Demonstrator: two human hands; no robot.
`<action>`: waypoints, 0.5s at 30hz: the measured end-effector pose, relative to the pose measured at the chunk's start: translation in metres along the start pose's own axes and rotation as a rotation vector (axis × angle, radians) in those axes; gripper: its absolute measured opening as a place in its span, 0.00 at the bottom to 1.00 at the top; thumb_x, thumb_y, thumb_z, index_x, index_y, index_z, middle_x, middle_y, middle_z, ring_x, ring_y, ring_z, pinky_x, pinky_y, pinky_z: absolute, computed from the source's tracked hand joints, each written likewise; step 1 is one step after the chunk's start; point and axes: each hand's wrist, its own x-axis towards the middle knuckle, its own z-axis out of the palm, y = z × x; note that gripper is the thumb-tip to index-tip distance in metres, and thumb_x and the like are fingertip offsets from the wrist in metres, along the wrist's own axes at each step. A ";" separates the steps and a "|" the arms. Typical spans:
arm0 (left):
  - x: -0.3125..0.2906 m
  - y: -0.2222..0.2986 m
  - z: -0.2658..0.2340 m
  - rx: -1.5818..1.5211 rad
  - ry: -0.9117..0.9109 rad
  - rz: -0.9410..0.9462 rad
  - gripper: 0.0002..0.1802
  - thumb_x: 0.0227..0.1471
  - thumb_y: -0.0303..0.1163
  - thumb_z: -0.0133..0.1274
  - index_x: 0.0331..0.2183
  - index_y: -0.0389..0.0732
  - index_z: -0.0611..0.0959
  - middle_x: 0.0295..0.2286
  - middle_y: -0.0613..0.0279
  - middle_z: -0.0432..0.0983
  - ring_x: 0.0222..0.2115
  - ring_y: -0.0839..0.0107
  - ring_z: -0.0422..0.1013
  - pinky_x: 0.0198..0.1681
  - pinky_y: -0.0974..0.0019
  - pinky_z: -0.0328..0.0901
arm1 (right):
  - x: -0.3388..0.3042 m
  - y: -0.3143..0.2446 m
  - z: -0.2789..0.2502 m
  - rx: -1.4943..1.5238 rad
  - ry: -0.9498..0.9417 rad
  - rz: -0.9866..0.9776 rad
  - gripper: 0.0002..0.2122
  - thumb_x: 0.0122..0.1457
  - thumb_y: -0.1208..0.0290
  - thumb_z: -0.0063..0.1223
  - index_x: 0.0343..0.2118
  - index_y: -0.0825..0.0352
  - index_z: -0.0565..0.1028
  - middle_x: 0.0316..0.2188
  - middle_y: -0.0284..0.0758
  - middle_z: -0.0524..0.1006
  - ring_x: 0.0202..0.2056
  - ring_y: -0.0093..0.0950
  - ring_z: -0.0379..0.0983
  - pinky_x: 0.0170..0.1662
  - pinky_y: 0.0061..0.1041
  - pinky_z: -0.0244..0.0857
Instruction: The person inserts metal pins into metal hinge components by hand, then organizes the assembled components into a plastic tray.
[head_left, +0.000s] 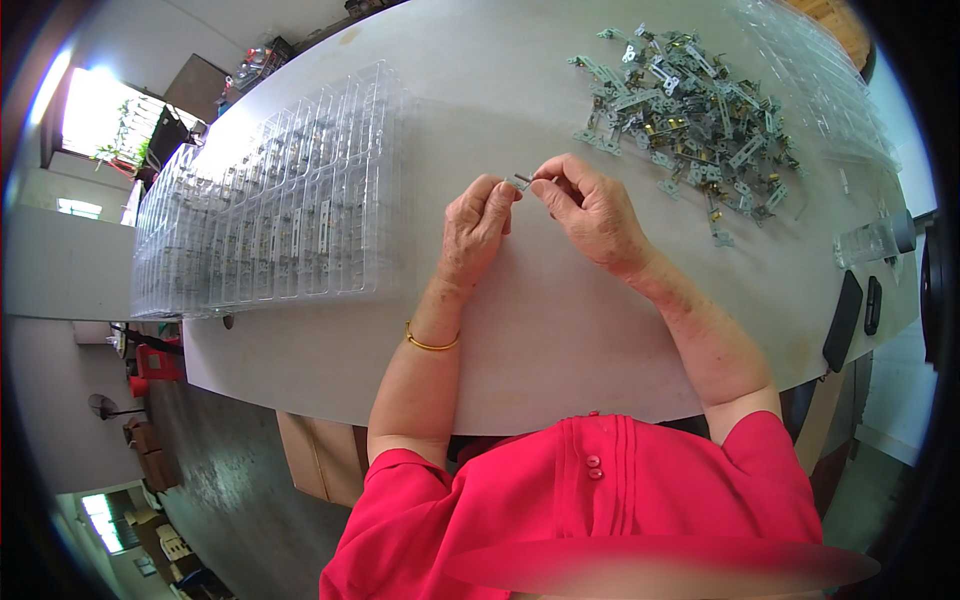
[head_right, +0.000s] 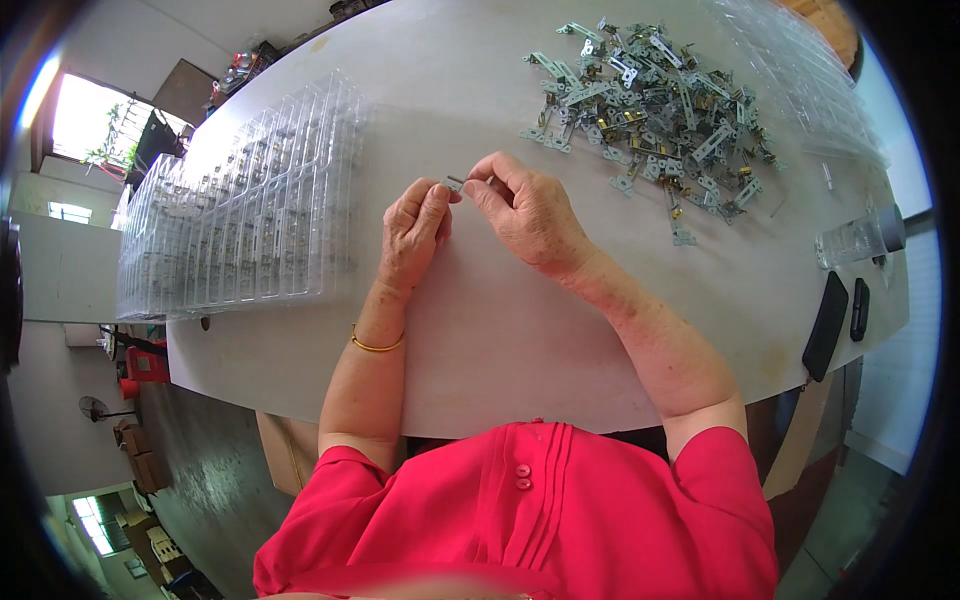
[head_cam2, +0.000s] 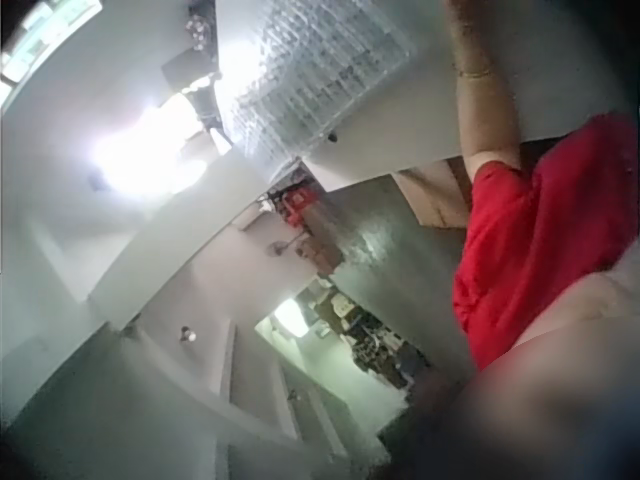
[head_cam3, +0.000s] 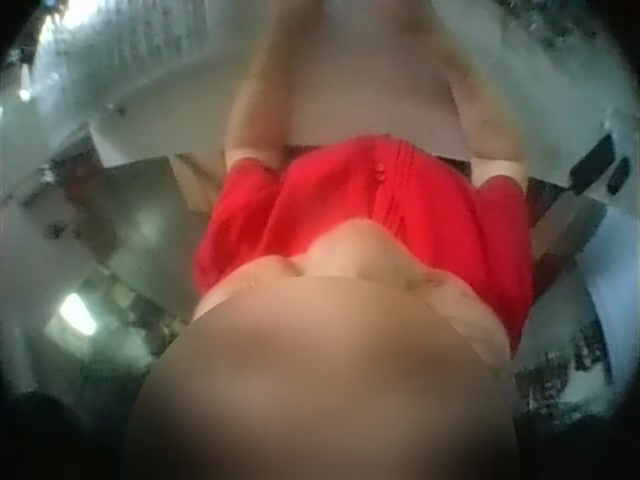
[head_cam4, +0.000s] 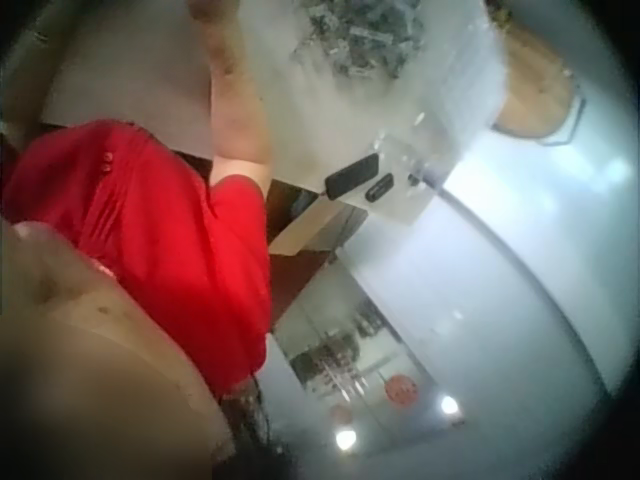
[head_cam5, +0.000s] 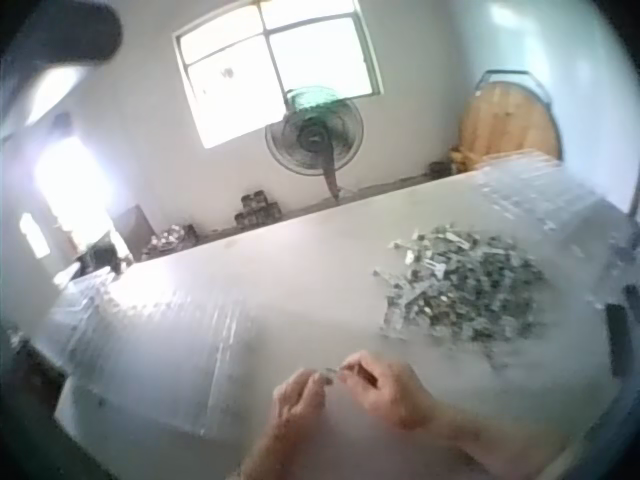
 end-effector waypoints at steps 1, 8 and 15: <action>0.000 0.001 0.000 0.000 0.000 0.000 0.18 0.66 0.40 0.46 0.32 0.36 0.81 0.15 0.71 0.66 0.16 0.82 0.60 0.20 0.74 0.55 | 0.000 0.000 0.000 0.000 0.000 0.000 0.05 0.63 0.72 0.55 0.38 0.67 0.75 0.18 0.28 0.72 0.19 0.16 0.62 0.24 0.22 0.59; -0.002 0.003 0.004 0.174 -0.009 0.095 0.14 0.64 0.37 0.49 0.31 0.37 0.79 0.15 0.67 0.66 0.18 0.79 0.63 0.22 0.71 0.59 | -0.002 -0.003 0.002 0.057 -0.034 -0.001 0.05 0.63 0.73 0.53 0.39 0.67 0.74 0.22 0.31 0.72 0.23 0.20 0.65 0.28 0.24 0.62; -0.002 0.002 0.007 0.251 -0.026 0.191 0.10 0.61 0.32 0.53 0.30 0.37 0.77 0.19 0.54 0.69 0.17 0.61 0.65 0.23 0.62 0.63 | -0.001 0.003 0.002 -0.170 0.087 -0.220 0.01 0.61 0.73 0.56 0.35 0.63 0.78 0.27 0.30 0.72 0.26 0.21 0.67 0.30 0.23 0.64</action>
